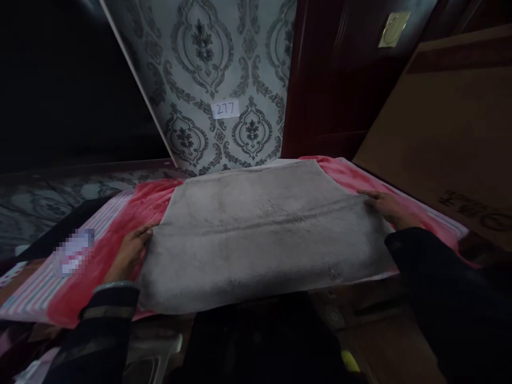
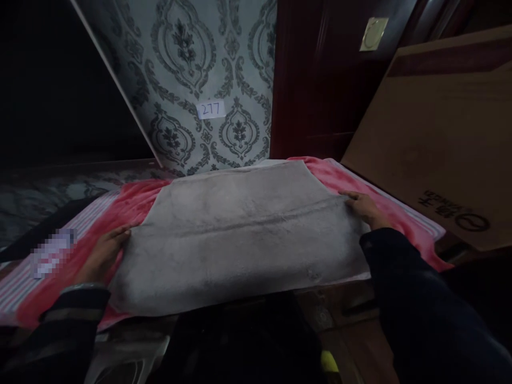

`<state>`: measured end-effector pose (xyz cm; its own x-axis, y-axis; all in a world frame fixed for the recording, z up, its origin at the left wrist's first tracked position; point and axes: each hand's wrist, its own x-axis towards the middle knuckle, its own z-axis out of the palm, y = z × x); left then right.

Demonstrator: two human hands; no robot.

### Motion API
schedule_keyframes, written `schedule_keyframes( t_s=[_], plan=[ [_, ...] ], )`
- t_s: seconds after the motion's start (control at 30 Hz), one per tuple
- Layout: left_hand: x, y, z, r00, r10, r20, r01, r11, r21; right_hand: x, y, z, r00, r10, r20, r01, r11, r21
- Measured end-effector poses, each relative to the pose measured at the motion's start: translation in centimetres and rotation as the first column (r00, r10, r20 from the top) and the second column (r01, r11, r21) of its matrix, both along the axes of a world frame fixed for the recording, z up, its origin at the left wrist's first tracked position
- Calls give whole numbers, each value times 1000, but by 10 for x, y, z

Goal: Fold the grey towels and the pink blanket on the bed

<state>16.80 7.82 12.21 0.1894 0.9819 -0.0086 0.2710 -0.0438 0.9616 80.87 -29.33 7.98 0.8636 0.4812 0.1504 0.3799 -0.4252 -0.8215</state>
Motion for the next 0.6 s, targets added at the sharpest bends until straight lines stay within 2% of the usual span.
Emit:
schedule_keyframes(
  t_s=[0.13,0.27,0.4,0.6],
  plan=[
    [-10,6,-1,995,-62,-73,64,998,21,-4,-4,9,995,24,-97,-25,1000,-10],
    [-14,7,-2,971,-162,-173,172,984,46,-7,-9,9,981,64,-181,-69,997,-23],
    [-13,9,-5,941,-157,-301,194,976,97,-7,-8,6,995,35,-92,-44,994,-97],
    [-12,8,-9,877,-128,-463,237,953,186,-11,-4,5,998,65,-7,-65,986,-153]
  ],
)
